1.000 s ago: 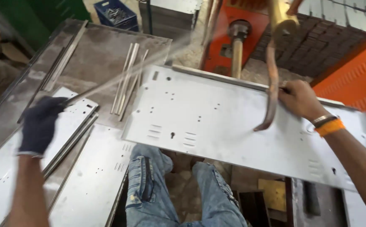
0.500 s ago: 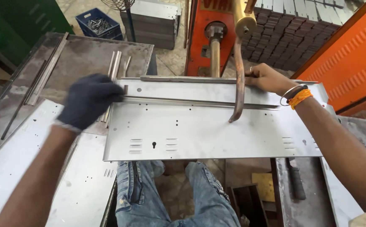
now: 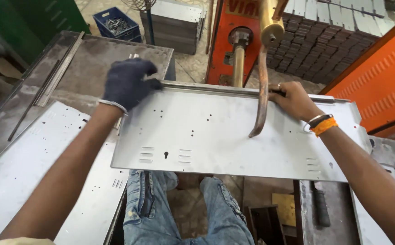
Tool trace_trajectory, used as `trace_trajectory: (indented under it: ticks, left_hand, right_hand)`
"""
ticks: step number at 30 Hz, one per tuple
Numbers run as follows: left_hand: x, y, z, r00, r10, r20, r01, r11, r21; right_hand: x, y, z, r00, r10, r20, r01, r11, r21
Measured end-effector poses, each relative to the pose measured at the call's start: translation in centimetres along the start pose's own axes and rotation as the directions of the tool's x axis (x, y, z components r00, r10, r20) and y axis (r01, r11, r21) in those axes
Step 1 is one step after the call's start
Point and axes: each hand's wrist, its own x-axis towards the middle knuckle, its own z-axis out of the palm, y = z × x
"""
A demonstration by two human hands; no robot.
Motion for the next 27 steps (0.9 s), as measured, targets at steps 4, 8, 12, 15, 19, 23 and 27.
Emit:
trace_trajectory:
  ticks: [4, 8, 12, 15, 19, 23, 27]
  left_hand:
    - [-2.2, -3.9, 0.7, 0.933, -0.232, 0.276, 0.288, 0.940, -0.184]
    - [-2.3, -3.0, 1.7, 0.913, -0.228, 0.339, 0.368, 0.821, -0.436]
    - [-1.8, -2.8, 3.2, 0.974, -0.096, 0.207, 0.185, 0.861, -0.474]
    - [-1.6, -2.9, 3.7, 0.963, -0.134, 0.235, 0.234, 0.848, -0.475]
    - [-1.7, -2.7, 4.0, 0.970, -0.112, 0.216, 0.206, 0.853, -0.479]
    - [-1.5, -2.5, 3.8, 0.952, -0.161, 0.259, 0.272, 0.834, -0.480]
    - [-0.9, -1.8, 2.7, 0.954, -0.172, 0.247, 0.265, 0.868, -0.420]
  right_hand:
    - [-0.6, -0.2, 0.3, 0.995, -0.059, -0.076, 0.054, 0.996, -0.069]
    - [-0.8, -0.2, 0.7, 0.992, -0.077, -0.095, 0.067, 0.992, -0.106]
    - [-1.0, 0.2, 0.9, 0.984, -0.124, -0.129, 0.105, 0.984, -0.148]
    - [-1.1, 0.6, 0.9, 0.987, -0.088, -0.134, 0.068, 0.987, -0.144]
    - [-1.4, 0.3, 0.8, 0.982, -0.107, -0.157, 0.092, 0.991, -0.100]
    - [-1.2, 0.3, 0.9, 0.984, -0.092, -0.152, 0.076, 0.991, -0.108]
    - [-1.1, 0.8, 1.0, 0.981, -0.118, -0.151, 0.098, 0.986, -0.133]
